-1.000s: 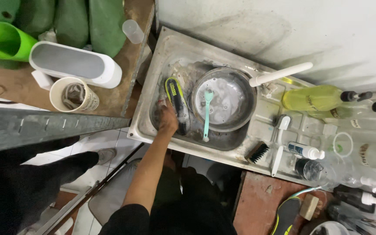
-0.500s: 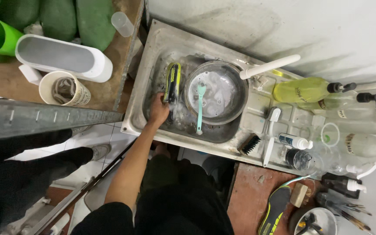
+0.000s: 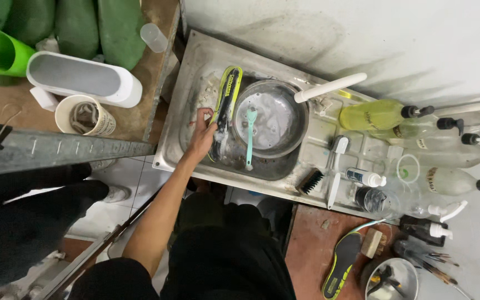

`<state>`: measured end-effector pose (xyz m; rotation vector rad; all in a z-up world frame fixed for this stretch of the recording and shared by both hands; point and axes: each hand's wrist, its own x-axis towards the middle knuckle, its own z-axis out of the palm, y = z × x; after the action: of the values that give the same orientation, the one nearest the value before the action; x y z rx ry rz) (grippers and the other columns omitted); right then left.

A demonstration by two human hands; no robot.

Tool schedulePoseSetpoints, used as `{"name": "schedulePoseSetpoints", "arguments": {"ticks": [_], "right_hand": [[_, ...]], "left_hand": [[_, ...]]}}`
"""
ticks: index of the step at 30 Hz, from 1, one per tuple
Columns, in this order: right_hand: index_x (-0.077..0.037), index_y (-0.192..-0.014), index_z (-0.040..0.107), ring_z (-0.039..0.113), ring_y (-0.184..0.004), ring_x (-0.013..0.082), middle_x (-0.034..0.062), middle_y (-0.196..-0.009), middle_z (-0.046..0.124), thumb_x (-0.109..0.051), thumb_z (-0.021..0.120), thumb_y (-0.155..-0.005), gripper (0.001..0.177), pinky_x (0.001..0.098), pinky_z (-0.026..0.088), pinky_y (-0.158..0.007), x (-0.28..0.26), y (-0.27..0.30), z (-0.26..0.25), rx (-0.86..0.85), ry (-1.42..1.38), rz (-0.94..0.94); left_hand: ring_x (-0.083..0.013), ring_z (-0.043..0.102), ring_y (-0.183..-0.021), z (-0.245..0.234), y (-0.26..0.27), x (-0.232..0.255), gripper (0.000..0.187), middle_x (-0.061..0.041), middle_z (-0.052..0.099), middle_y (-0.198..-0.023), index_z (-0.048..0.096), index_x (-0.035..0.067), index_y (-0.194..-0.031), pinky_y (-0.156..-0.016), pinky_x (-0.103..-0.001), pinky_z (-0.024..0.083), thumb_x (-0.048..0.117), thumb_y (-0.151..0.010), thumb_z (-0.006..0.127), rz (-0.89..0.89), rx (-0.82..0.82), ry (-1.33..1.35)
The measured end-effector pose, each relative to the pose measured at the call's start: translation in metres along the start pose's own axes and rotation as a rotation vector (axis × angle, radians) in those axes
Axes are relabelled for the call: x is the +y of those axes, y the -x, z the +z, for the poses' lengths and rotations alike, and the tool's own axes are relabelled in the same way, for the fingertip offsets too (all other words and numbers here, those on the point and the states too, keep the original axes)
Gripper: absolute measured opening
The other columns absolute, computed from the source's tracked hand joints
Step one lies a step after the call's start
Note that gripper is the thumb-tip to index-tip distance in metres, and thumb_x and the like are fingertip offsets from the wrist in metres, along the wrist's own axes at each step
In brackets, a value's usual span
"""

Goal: The person scrubs a black and neon green slip-on shoe with a toothbrush and cleaning solution in a sink. They wipe the shoe with a cloth, rinse it under running water, and repeat the scrubbing process on different parts of the shoe.

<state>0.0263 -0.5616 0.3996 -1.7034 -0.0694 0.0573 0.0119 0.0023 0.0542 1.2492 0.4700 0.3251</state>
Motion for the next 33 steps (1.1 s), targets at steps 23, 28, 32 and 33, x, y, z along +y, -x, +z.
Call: {"name": "schedulePoseSetpoints", "arguments": {"ticks": [23, 28, 32, 33], "right_hand": [[-0.007, -0.174, 0.061, 0.053, -0.164, 0.0537, 0.0271, -0.181, 0.053, -0.026, 0.041, -0.132, 0.05, 0.0619, 0.043, -0.138, 0.078, -0.187, 0.48, -0.629, 0.166, -0.875], [-0.008, -0.182, 0.052, 0.036, -0.175, 0.05, 0.0299, -0.19, 0.04, -0.021, 0.034, -0.134, 0.053, 0.0649, 0.03, -0.142, 0.098, -0.148, 0.469, -0.664, 0.037, -0.565], [-0.004, -0.176, 0.059, 0.05, -0.166, 0.0521, 0.0295, -0.175, 0.061, -0.011, 0.044, -0.128, 0.051, 0.0652, 0.036, -0.139, 0.121, -0.14, 0.443, -0.665, 0.104, -0.482], [-0.004, -0.168, 0.067, 0.06, -0.158, 0.0492, 0.0261, -0.166, 0.069, -0.008, 0.053, -0.123, 0.047, 0.0627, 0.044, -0.133, 0.131, -0.139, 0.435, -0.644, 0.118, -0.497]], "left_hand": [[-0.0732, 0.03, -0.163, 0.11, 0.008, 0.142, 0.063, -0.059, 0.033, -0.174, 0.04, -0.025, -0.173, -0.144, -0.077, 0.016, 0.016, -0.127, 0.051, 0.198, -0.006, -0.53], [-0.038, 0.029, -0.178, 0.099, -0.018, 0.135, 0.063, -0.024, 0.03, -0.194, 0.038, 0.009, -0.185, -0.15, -0.063, 0.019, 0.039, -0.131, 0.047, 0.311, 0.092, 0.476], [-0.0447, 0.036, -0.177, 0.094, -0.055, 0.119, 0.066, -0.031, 0.034, -0.191, 0.035, 0.009, -0.187, -0.143, -0.074, 0.031, 0.036, -0.129, 0.05, 0.278, -0.066, 0.825], [-0.0463, 0.037, -0.176, 0.094, -0.063, 0.114, 0.067, -0.033, 0.035, -0.19, 0.034, 0.009, -0.187, -0.141, -0.076, 0.034, 0.035, -0.129, 0.051, 0.265, -0.104, 0.914]]}}
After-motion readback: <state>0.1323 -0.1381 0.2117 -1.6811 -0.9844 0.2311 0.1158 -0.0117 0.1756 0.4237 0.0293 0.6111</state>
